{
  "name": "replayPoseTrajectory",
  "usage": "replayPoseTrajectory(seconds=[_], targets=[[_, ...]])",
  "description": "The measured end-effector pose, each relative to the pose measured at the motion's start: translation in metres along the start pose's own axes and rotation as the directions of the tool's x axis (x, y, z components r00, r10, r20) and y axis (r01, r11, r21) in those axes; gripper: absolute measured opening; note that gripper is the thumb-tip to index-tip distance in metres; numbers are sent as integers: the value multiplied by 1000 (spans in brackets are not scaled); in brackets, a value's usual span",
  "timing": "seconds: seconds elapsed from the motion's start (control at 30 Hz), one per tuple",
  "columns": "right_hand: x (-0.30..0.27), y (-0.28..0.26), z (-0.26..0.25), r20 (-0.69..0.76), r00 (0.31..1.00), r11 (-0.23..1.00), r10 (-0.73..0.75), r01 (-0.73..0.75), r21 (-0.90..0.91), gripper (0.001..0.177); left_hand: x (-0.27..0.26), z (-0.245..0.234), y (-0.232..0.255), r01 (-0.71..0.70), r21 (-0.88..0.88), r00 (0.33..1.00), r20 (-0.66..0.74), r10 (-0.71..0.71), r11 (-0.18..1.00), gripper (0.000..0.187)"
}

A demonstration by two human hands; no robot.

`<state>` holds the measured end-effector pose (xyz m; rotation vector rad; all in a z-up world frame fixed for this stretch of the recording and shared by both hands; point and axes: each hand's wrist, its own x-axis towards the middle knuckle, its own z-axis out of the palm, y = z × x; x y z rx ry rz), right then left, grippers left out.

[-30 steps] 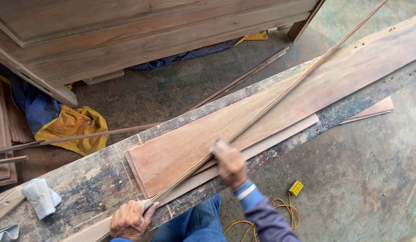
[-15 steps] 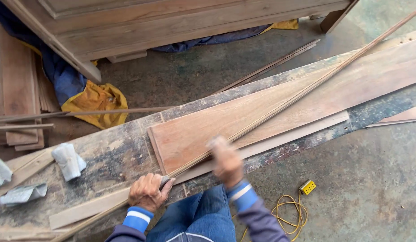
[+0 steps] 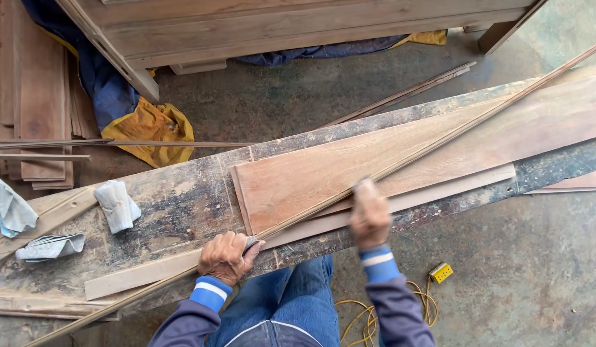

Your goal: Manually sanding the edges and surfaces of thin wooden strips using sandpaper.

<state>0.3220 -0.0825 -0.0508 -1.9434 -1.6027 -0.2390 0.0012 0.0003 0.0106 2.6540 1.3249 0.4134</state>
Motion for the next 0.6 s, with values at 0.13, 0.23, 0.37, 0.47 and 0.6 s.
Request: replayPoseTrajectory(seconds=[0.13, 0.23, 0.37, 0.47, 0.6], targets=[[-4, -31, 3, -70, 992, 984, 108, -116, -133, 25, 4, -3, 4, 7, -40, 999, -40, -9, 999, 39], [4, -76, -18, -107, 992, 997, -71, 68, -33, 27, 5, -2, 3, 10, -32, 999, -43, -11, 999, 40], [-8, -13, -2, 127, 977, 984, 170, -161, -83, 31, 5, -4, 2, -5, -3, 1000, -19, 5, 1000, 43], [25, -28, -22, -53, 976, 967, 213, -218, -128, 24, 4, -2, 2, -11, -19, 998, -54, 10, 1000, 43], [1, -96, -10, -64, 990, 992, -124, 123, -29, 36, 1, 1, 1, -12, -20, 997, -75, 10, 1000, 41]])
